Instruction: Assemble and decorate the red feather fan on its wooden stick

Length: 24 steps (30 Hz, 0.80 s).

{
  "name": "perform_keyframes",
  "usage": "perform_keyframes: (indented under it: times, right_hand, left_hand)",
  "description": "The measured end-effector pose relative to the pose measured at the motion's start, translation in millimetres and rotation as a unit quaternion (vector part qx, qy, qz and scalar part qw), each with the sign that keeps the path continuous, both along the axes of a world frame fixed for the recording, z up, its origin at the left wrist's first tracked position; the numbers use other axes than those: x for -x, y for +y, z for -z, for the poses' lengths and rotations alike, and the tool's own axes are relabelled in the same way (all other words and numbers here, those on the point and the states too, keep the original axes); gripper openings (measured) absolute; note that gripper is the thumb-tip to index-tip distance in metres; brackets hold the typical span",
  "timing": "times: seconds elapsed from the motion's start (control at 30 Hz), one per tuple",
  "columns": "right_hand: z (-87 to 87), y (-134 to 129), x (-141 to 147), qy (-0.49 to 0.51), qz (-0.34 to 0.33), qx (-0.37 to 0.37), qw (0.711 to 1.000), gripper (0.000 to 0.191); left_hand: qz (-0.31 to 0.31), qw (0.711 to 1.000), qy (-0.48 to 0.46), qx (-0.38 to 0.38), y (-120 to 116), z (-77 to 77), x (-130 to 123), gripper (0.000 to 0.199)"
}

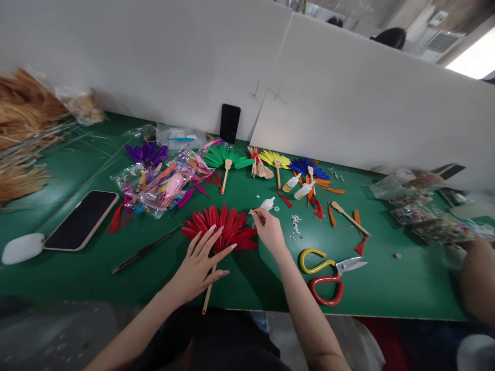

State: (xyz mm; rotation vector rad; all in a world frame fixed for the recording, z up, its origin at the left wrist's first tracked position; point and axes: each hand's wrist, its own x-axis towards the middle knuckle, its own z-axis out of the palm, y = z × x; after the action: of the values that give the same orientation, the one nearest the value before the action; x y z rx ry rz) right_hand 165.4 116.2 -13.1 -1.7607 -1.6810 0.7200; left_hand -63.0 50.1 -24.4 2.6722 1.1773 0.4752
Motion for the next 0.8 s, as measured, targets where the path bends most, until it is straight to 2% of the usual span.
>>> perform_keyframes:
  times: [0.3, 0.57, 0.8]
  right_hand:
    - [4.5, 16, 9, -0.041, -0.039, 0.027, 0.998, 0.026]
    - [12.3, 22, 9, 0.003, -0.04, 0.042, 0.998, 0.023]
    - [5.1, 18, 5, -0.093, -0.02, 0.034, 0.995, 0.026]
  left_hand:
    - [-0.007, 1.0, 0.0, -0.01, -1, 5.1, 5, 0.055]
    - [-0.02, 1.0, 0.003, -0.002, -2, 6.4, 8, 0.055]
    - [-0.023, 1.0, -0.001, 0.003, -2, 7.8, 9, 0.054]
